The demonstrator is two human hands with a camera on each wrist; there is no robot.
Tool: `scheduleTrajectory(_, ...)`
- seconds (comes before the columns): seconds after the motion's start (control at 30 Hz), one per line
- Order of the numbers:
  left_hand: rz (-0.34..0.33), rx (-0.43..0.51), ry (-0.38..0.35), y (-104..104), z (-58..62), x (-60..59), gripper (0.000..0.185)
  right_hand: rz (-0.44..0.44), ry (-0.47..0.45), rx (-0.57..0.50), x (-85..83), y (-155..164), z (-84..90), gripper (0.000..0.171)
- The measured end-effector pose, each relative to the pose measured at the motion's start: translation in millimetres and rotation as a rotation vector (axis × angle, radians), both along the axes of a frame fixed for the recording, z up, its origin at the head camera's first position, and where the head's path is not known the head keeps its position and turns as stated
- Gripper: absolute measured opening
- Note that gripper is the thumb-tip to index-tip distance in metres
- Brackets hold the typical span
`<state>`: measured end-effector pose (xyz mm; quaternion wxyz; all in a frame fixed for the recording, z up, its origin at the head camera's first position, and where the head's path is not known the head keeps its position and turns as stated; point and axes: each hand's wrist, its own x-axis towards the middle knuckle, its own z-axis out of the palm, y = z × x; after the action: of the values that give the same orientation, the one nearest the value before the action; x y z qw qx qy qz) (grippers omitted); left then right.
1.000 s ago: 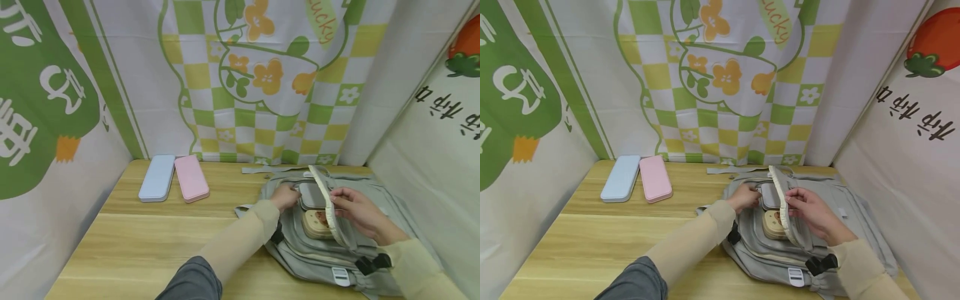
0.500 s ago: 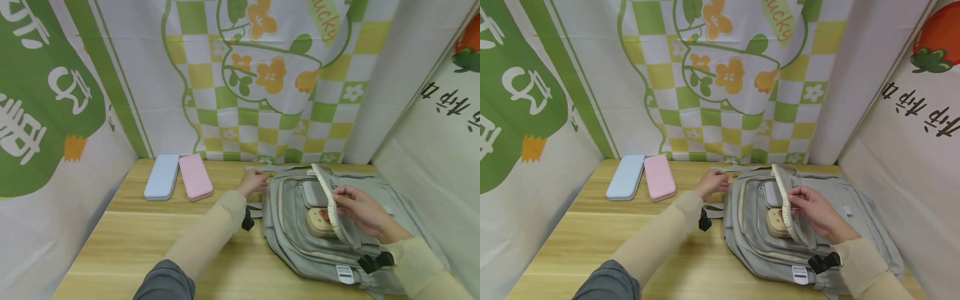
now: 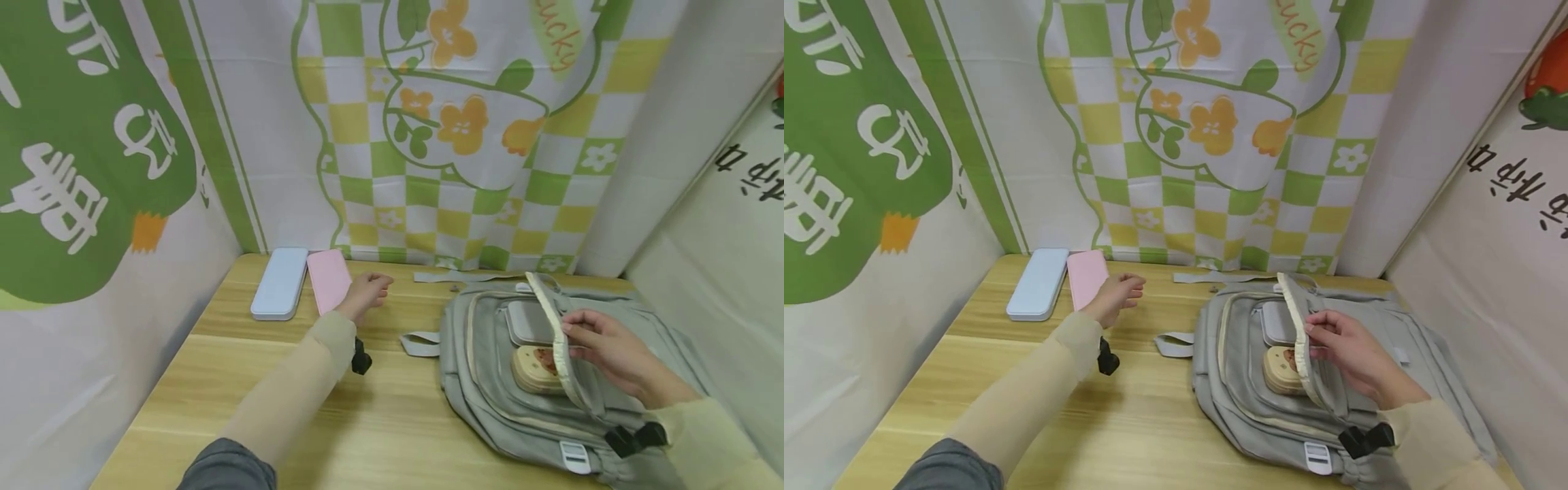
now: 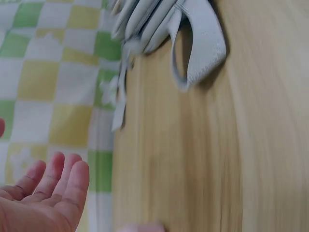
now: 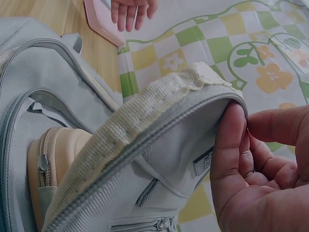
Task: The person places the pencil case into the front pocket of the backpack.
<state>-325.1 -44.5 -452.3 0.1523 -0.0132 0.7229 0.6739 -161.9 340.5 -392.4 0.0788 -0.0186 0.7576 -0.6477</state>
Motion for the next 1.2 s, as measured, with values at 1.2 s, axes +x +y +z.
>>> scheduleTrajectory(1.2,0.444,-0.173,-0.16,-206,-0.4,7.5,0.081,-0.008,-0.044,-0.017,-7.8,-8,-10.1,0.012)
